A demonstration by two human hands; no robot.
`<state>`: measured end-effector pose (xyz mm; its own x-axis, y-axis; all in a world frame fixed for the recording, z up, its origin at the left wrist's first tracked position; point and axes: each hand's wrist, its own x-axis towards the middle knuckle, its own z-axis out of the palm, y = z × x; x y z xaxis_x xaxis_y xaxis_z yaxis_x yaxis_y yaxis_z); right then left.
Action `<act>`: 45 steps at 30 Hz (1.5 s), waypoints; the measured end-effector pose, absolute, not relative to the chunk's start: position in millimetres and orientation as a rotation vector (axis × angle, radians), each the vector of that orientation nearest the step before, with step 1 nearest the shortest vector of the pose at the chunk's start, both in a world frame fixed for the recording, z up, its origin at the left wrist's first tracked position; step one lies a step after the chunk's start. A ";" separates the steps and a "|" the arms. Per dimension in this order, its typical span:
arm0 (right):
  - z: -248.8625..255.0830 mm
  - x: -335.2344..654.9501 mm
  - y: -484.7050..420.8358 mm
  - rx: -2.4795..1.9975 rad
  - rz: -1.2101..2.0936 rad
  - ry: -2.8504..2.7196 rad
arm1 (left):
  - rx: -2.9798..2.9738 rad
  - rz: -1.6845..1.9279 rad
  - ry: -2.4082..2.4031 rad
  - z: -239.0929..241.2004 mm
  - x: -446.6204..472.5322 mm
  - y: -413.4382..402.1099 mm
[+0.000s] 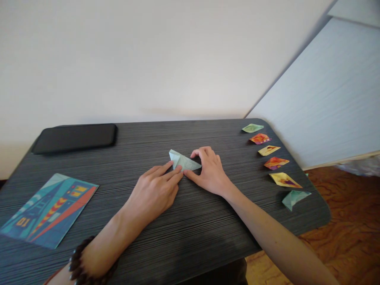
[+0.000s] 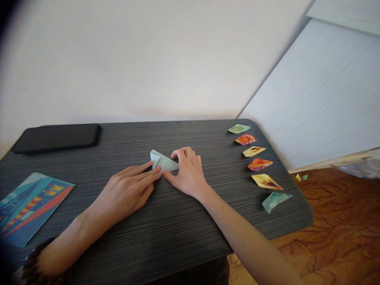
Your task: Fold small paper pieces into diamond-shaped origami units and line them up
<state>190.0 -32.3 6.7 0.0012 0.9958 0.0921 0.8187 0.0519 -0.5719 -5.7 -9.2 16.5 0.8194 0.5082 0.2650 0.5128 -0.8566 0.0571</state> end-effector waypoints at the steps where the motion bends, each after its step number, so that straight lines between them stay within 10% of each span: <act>1: 6.6 189.8 -32.2 -1.815 0.492 -1.863 | -2.979 -0.421 -0.844 16.6 -5.0 -9.4; 45: 1.3 201.8 -31.1 -1.461 0.481 -2.102 | -3.062 -0.721 -1.364 1.3 -10.3 10.3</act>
<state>201.8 -31.1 1.3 -0.2744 0.9361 0.2200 0.7471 0.3516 -0.5641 -10.3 10.3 1.3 0.6035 0.7554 0.2553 0.6363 -0.6492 0.4167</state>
